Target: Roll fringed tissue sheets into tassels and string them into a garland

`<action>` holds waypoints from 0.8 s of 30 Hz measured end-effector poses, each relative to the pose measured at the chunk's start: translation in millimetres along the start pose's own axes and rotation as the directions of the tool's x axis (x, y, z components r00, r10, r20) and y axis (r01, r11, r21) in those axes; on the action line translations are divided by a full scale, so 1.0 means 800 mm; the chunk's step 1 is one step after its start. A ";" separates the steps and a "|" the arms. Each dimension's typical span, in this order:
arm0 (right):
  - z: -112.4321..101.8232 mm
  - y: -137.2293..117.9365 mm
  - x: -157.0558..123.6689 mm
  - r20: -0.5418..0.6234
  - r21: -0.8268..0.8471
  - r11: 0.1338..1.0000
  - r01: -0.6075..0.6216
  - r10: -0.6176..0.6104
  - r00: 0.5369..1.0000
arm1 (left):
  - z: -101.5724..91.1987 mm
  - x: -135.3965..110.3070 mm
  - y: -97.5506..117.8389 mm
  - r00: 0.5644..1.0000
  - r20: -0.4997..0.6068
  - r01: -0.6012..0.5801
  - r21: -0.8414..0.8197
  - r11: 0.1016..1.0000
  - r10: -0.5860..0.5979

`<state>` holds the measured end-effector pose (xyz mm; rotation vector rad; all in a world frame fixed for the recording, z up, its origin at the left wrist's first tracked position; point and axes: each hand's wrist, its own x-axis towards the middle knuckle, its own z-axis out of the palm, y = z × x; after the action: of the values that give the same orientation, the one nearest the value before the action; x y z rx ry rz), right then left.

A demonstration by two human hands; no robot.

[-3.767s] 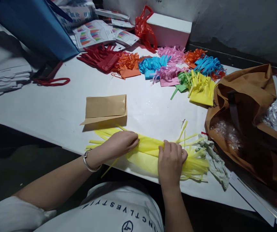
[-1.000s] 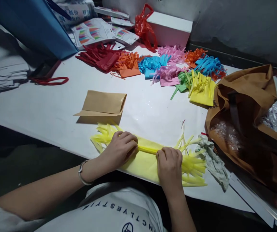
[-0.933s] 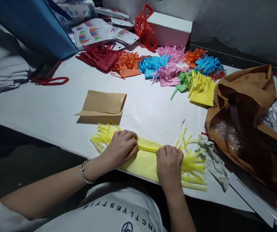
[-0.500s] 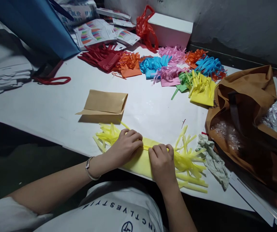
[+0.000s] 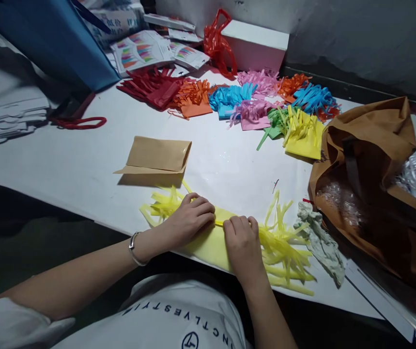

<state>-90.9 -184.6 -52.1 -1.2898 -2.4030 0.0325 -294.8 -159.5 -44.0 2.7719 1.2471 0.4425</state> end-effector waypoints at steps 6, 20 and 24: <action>-0.017 0.021 -0.021 -0.014 -0.034 0.991 -0.129 0.128 0.992 | -0.012 0.009 0.017 0.988 0.074 0.134 0.017 0.991 -0.135; -0.015 0.016 -0.006 -0.036 -0.035 0.950 -0.311 0.310 0.950 | -0.021 0.024 0.030 0.990 0.092 -0.124 0.180 0.976 0.109; -0.016 0.009 -0.006 -0.042 -0.009 0.976 -0.220 0.219 0.975 | -0.013 0.027 0.035 0.980 0.100 -0.190 0.201 0.961 0.173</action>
<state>-78.0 -186.3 -43.7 -1.5418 -2.2197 0.0531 -263.9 -162.7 -23.7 3.0625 1.0836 0.2152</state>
